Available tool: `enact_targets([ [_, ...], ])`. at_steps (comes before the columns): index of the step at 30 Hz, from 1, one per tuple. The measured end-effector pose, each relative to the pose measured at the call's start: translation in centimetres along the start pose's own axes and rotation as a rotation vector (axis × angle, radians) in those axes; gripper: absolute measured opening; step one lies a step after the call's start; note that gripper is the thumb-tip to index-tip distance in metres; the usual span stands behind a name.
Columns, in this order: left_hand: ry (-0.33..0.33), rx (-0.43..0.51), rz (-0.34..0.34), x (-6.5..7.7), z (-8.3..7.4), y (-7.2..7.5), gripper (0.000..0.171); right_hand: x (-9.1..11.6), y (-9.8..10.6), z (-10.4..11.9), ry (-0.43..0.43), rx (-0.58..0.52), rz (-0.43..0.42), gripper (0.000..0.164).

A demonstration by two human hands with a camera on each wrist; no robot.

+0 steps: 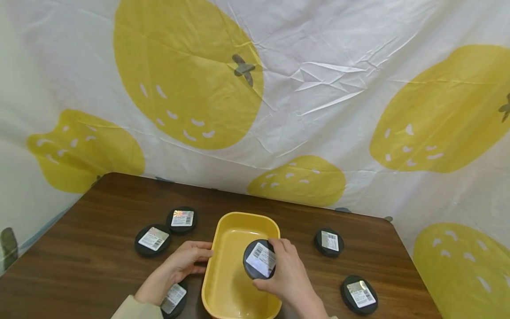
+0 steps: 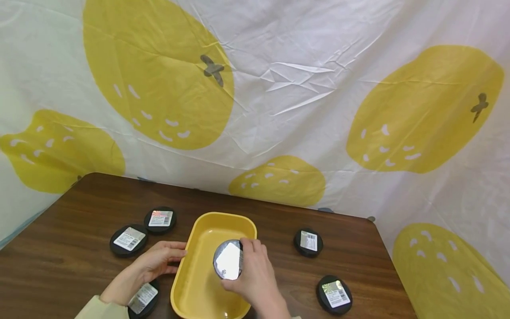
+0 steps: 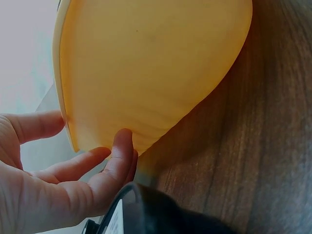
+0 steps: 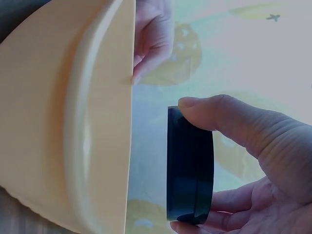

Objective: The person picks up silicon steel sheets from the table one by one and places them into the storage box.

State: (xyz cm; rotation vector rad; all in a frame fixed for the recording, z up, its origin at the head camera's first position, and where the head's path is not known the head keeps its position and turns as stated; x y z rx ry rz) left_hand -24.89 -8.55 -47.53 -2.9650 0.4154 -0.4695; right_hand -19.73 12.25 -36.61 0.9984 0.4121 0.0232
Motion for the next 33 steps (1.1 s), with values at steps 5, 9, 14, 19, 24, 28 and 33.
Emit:
enact_targets([
  [5,-0.001,0.007,0.004,0.0,0.0,0.0,0.048,-0.3,-0.2,0.7,0.027,0.005,0.008,0.082],
  [9,-0.002,0.004,0.001,0.0,-0.1,0.0,0.048,-0.5,-0.4,1.2,0.052,0.006,0.01,0.082],
  [14,0.0,-0.001,-0.003,0.0,-0.1,0.0,0.048,-0.6,-0.9,1.4,0.054,0.002,0.038,0.083],
  [19,0.004,-0.001,-0.009,-0.2,0.0,0.0,0.047,-0.6,-1.5,1.7,0.072,0.01,0.07,0.082],
  [24,0.015,0.0,-0.026,-0.2,0.0,0.0,0.046,-0.5,-2.1,1.9,0.084,0.027,0.106,0.082],
  [28,0.009,0.0,-0.022,-0.2,0.0,0.0,0.046,-0.4,-2.7,1.9,0.086,0.043,0.139,0.082],
  [33,0.017,0.004,-0.034,-0.2,0.1,0.1,0.046,-0.2,-3.5,1.8,0.085,0.054,0.195,0.083],
])
Point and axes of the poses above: each hand's wrist, its own x-axis away from the middle knuckle, its own y-axis out of the back of the hand, z = x × y, the point moved 6 cm from there along -x, towards the middle knuckle, and after that the axes turned 5 degrees about -z, right-handed, at the moved point
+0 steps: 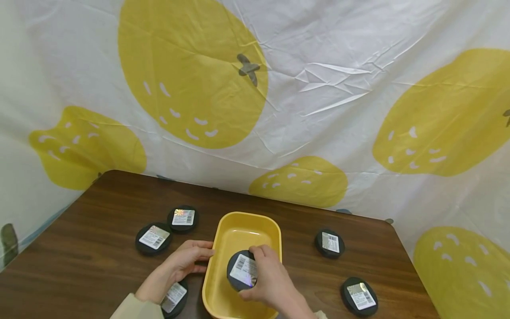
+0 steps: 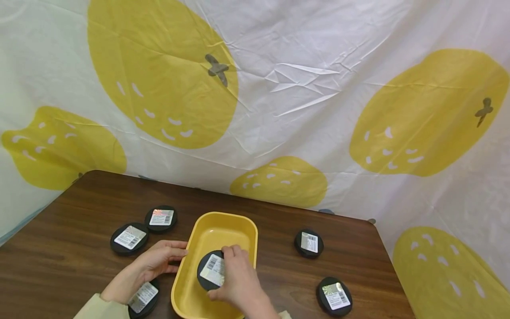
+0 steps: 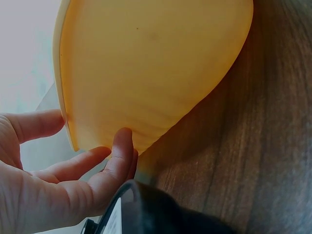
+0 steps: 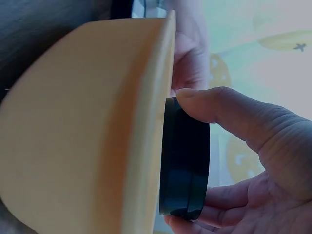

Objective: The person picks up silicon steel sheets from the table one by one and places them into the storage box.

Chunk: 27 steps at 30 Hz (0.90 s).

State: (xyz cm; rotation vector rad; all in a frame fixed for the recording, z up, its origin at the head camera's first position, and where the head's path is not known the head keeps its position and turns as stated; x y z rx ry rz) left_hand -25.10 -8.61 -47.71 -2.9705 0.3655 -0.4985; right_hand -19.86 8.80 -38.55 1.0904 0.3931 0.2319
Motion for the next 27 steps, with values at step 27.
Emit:
enact_targets([
  [27,0.008,-0.007,-0.01,0.0,0.0,0.1,0.046,0.4,-2.6,-0.3,0.034,0.02,0.147,0.084],
])
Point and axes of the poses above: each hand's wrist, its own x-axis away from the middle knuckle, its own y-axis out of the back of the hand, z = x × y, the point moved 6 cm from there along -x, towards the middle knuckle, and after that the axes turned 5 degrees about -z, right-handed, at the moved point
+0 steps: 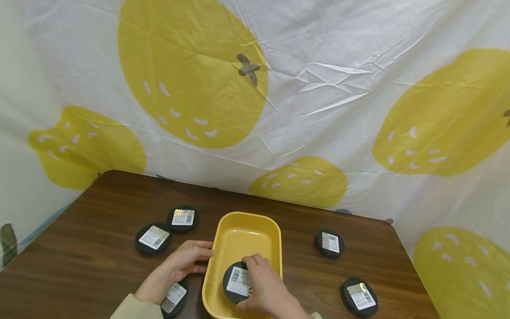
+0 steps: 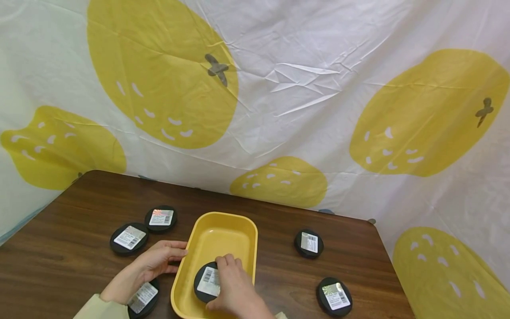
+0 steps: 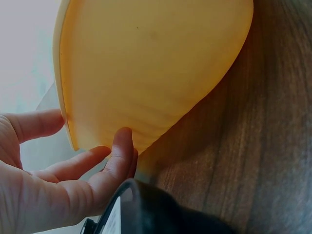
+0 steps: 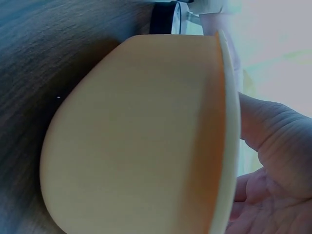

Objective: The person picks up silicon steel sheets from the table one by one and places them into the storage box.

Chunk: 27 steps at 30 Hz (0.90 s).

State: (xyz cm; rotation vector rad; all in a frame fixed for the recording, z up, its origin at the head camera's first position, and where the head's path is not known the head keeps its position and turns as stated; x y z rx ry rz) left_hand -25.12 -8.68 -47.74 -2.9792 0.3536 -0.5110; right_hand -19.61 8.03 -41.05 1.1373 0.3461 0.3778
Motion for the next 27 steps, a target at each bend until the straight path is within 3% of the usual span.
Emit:
enact_targets([
  [10,0.011,0.001,-0.003,0.1,-0.2,-0.1,0.047,0.1,-0.9,-0.4,-0.03,-0.008,0.05,0.081],
  [27,-0.001,-0.001,0.013,0.0,0.0,0.0,0.047,0.4,-1.7,-0.2,0.036,0.075,0.024,0.075],
])
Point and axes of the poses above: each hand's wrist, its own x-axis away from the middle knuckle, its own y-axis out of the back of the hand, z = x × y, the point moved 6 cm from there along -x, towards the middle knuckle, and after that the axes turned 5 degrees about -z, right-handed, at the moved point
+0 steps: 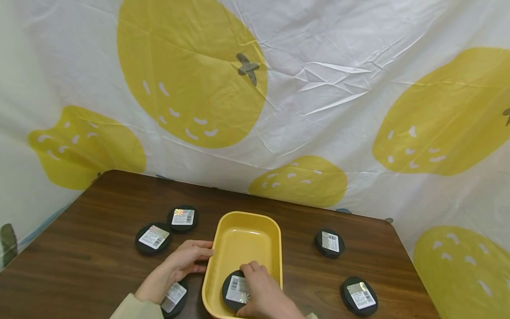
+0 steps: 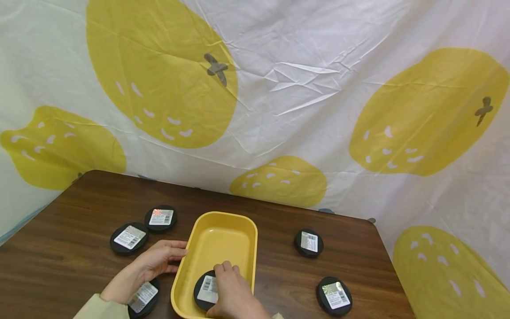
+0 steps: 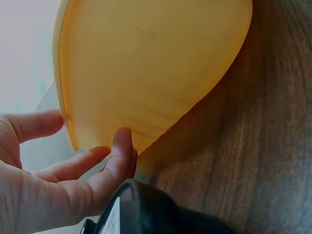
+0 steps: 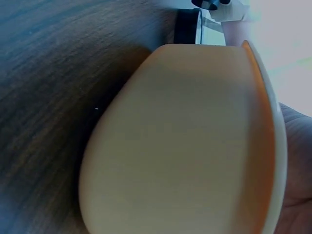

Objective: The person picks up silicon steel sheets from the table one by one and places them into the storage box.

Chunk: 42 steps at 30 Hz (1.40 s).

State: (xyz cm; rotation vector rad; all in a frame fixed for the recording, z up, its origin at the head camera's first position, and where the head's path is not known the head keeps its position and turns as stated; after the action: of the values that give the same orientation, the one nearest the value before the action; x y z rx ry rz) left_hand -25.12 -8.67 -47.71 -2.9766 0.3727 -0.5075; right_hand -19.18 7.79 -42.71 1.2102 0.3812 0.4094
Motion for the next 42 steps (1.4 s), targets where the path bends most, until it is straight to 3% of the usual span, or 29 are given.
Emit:
enact_targets([
  [29,0.005,0.002,-0.006,0.0,0.1,-0.1,0.049,0.0,-1.4,-0.3,-0.047,0.016,0.037,0.079],
  [37,-0.004,-0.005,-0.005,0.0,0.0,-0.1,0.048,0.1,-1.1,-0.5,-0.041,-0.059,0.074,0.076],
  [42,-0.003,-0.006,0.0,0.0,0.0,-0.1,0.05,0.4,-0.3,-0.7,-0.05,-0.144,0.038,0.076],
])
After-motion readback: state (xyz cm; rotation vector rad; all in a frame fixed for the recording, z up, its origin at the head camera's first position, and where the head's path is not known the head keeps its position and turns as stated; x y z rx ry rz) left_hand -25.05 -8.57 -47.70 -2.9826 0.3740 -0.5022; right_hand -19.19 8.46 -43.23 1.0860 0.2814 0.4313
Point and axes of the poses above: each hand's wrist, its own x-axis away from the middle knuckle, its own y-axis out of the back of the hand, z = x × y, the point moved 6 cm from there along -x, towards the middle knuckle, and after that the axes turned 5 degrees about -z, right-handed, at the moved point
